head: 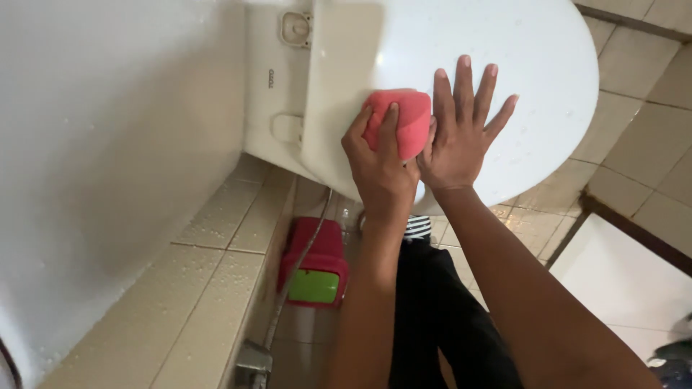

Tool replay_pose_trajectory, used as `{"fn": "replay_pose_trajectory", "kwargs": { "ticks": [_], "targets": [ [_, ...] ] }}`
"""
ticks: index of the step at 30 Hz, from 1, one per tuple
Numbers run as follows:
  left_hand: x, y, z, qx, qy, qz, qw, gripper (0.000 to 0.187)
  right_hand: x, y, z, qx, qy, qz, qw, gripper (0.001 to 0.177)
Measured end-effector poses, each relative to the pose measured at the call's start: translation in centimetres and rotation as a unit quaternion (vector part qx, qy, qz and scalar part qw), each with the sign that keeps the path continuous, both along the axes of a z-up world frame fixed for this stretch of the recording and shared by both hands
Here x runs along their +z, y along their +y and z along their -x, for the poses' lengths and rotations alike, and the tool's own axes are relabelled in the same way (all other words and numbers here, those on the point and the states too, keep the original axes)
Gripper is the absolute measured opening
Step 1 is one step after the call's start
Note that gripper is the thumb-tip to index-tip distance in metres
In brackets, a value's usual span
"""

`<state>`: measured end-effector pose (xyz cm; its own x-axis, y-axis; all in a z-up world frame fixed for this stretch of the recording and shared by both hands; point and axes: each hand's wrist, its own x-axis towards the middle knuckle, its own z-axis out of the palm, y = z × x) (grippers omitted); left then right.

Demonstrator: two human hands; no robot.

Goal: Cleaning the exterior and lid of a toilet bowl using a sponge and a water sprayer.

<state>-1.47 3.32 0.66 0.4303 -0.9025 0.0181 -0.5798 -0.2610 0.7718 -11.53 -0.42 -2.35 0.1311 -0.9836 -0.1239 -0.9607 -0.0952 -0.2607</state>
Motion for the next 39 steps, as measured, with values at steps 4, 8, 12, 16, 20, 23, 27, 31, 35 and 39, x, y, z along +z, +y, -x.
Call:
{"fn": "replay_pose_trajectory", "kwargs": {
  "ticks": [4, 8, 12, 16, 20, 23, 27, 31, 35, 39],
  "targets": [
    [-0.5, 0.2, 0.3, -0.010, 0.002, -0.010, 1.000, 0.059, 0.5, 0.2, 0.0, -0.006, 0.000, -0.007, 1.000, 0.059],
    [-3.5, 0.5, 1.2, 0.029, 0.110, -0.007, 0.994, 0.040, 0.2, -0.1, -0.1, -0.005, -0.006, 0.002, 1.000, 0.060],
    [-1.2, -2.6, 1.2, 0.203, 0.441, -0.009, 0.874, 0.040, 0.2, -0.3, -0.1, -0.005, -0.006, 0.003, 1.000, 0.063],
    [-1.5, -2.6, 1.1, 0.185, 0.339, 0.006, 0.922, 0.046, -0.2, -0.2, 0.1, -0.002, 0.008, -0.004, 1.000, 0.068],
    [-1.9, -3.4, 1.1, 0.067, 0.100, -0.019, 0.993, 0.053, -0.3, 0.0, 0.1, 0.000, 0.010, -0.021, 1.000, 0.067],
    [-0.4, -5.8, 0.3, 0.166, 0.363, -0.052, 0.915, 0.055, -0.7, 0.2, 0.1, -0.005, 0.013, -0.014, 1.000, 0.063],
    [0.4, -8.1, 0.0, 0.230, 0.508, -0.058, 0.828, 0.052, -0.7, 0.0, 0.1, -0.005, 0.009, 0.003, 1.000, 0.057],
    [1.6, -10.4, -0.8, 0.212, 0.479, -0.071, 0.849, 0.048, -0.4, -0.2, 0.1, -0.003, -0.005, 0.015, 1.000, 0.056],
    [-0.8, -10.2, -0.6, 0.117, 0.356, -0.079, 0.924, 0.040, -0.4, -0.4, -0.2, 0.007, -0.008, 0.017, 1.000, 0.056],
    [-1.4, -10.1, -0.4, -0.033, 0.025, -0.045, 0.998, 0.067, -0.2, -0.1, 0.0, 0.008, 0.007, 0.004, 1.000, 0.058]
  ]
}}
